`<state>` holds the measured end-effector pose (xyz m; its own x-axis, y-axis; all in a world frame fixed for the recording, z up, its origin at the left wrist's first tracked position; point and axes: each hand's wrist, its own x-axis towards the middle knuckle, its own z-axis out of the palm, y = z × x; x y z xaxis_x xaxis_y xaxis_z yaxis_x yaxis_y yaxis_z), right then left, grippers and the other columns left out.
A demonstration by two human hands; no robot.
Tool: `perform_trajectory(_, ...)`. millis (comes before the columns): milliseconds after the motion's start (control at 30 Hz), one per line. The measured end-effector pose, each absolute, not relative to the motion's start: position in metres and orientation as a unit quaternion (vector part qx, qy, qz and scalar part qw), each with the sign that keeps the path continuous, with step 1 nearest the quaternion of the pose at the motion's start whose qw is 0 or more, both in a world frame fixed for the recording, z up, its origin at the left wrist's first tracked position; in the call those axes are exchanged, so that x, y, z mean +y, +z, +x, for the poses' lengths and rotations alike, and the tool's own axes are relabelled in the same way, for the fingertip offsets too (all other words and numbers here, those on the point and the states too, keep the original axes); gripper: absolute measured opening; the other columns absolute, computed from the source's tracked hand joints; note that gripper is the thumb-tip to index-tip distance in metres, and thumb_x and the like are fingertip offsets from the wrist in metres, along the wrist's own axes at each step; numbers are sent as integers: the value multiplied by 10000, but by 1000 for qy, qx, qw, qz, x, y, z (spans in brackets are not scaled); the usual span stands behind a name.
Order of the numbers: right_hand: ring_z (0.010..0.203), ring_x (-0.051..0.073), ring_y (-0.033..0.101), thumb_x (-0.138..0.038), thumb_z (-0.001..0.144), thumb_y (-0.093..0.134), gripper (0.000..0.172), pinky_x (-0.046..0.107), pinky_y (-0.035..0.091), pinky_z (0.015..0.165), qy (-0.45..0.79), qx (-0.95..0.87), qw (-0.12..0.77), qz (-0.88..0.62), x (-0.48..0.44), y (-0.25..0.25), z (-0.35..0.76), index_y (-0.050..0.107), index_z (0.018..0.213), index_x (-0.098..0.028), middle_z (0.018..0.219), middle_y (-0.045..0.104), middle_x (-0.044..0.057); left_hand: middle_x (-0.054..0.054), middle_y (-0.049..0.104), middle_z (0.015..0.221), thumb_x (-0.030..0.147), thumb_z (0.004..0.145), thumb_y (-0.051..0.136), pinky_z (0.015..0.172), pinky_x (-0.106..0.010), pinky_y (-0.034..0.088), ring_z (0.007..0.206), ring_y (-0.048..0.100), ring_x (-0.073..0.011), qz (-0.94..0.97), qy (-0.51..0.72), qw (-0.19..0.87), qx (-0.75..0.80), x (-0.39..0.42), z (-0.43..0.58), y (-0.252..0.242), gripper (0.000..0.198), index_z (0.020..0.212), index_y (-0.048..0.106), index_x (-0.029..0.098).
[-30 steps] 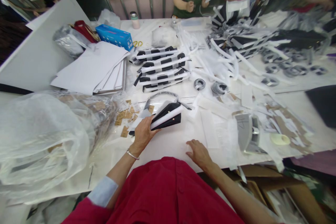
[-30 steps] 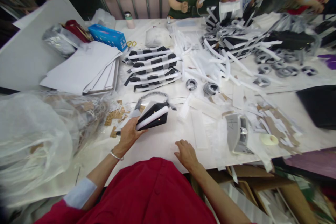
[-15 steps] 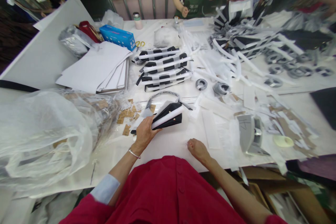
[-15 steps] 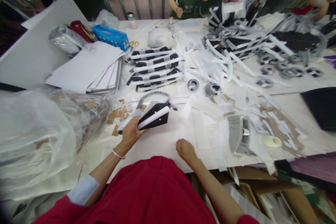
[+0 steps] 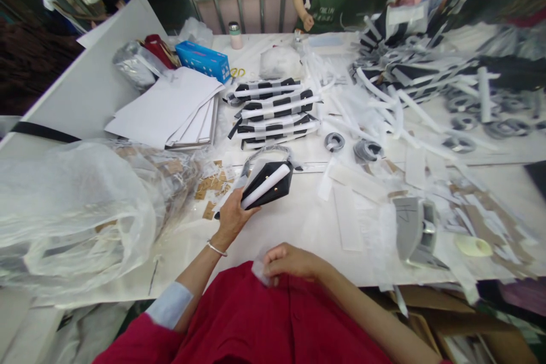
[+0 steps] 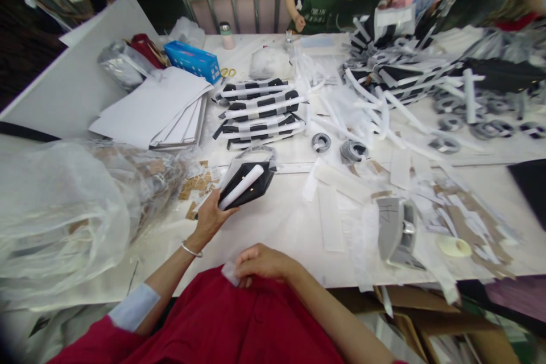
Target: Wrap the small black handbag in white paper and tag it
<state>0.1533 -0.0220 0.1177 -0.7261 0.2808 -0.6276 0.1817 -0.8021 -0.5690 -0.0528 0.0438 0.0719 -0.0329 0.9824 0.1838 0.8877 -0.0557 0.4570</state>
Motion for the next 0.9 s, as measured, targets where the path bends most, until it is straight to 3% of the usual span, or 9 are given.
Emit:
perform_trajectory(133, 566, 52, 489, -376, 517, 854, 336, 205, 378, 588, 897, -348, -44, -269, -25, 129, 104, 679, 721, -174, 616, 609, -69, -85, 691, 1077, 430, 733, 780, 838, -378, 555, 988, 678, -290, 690, 238, 102, 676, 43, -52, 73, 578, 1199, 533, 193)
perform_trajectory(267, 598, 88, 541, -358, 648, 747, 223, 234, 419, 633, 888, -358, -69, -281, -20, 110, 97, 631, 730, -187, 624, 603, -58, -77, 690, 1077, 430, 721, 791, 833, -376, 559, 990, 678, -285, 687, 243, 107, 676, 42, -53, 72, 589, 1196, 532, 197)
perform_trajectory(400, 760, 173, 624, -238, 764, 558, 94, 309, 461, 741, 681, -586, -127, -420, -14, 74, 133, 630, 741, -182, 749, 661, 15, -82, 689, 1076, 418, 689, 821, 839, -379, 564, 996, 679, -289, 684, 245, 106, 679, 42, -55, 69, 637, 1208, 529, 190)
perform_trajectory(467, 886, 208, 636, -191, 780, 519, 147, 337, 458, 821, 531, -691, -138, -471, -15, 58, 157, 661, 815, -186, 890, 693, 53, -80, 689, 1073, 416, 693, 819, 834, -377, 567, 994, 680, -289, 681, 245, 106, 682, 43, -57, 68, 639, 1216, 527, 194)
perform_trajectory(567, 960, 196, 633, -185, 821, 493, 245, 314, 461, 857, 430, -708, -109, -550, -14, 41, 186, 647, 1010, -206, 1041, 678, 58, -78, 688, 1081, 427, 719, 795, 838, -379, 567, 999, 680, -286, 681, 244, 106, 682, 43, -59, 67, 621, 1229, 520, 203)
perform_trajectory(667, 1032, 193, 619, -233, 862, 505, 406, 297, 481, 845, 352, -672, -42, -650, -4, 31, 200, 511, 1267, -205, 1243, 588, 86, -85, 689, 1075, 451, 717, 792, 837, -381, 567, 995, 681, -289, 684, 244, 103, 680, 43, -59, 67, 616, 1209, 526, 194)
perform_trajectory(767, 1159, 232, 567, -265, 850, 569, 561, 310, 487, 843, 282, -667, -25, -690, 13, 24, 202, 389, 1379, -209, 1372, 487, 120, -86, 693, 1060, 462, 705, 797, 820, -383, 570, 976, 685, -292, 681, 242, 105, 683, 44, -58, 67, 606, 1182, 538, 191)
perform_trajectory(833, 1131, 239, 577, -254, 842, 586, 503, 312, 477, 820, 274, -672, -44, -686, 24, 21, 201, 445, 1323, -210, 1330, 518, 122, -85, 694, 1063, 456, 703, 799, 822, -386, 569, 977, 685, -294, 681, 242, 105, 683, 44, -58, 67, 609, 1187, 537, 195)
perform_trajectory(900, 1018, 215, 612, -233, 865, 544, 295, 299, 453, 786, 300, -677, -72, -668, 32, 18, 202, 553, 1160, -211, 1170, 611, 93, -87, 692, 1074, 450, 700, 801, 830, -392, 567, 988, 682, -297, 681, 245, 102, 682, 44, -58, 66, 621, 1200, 532, 196)
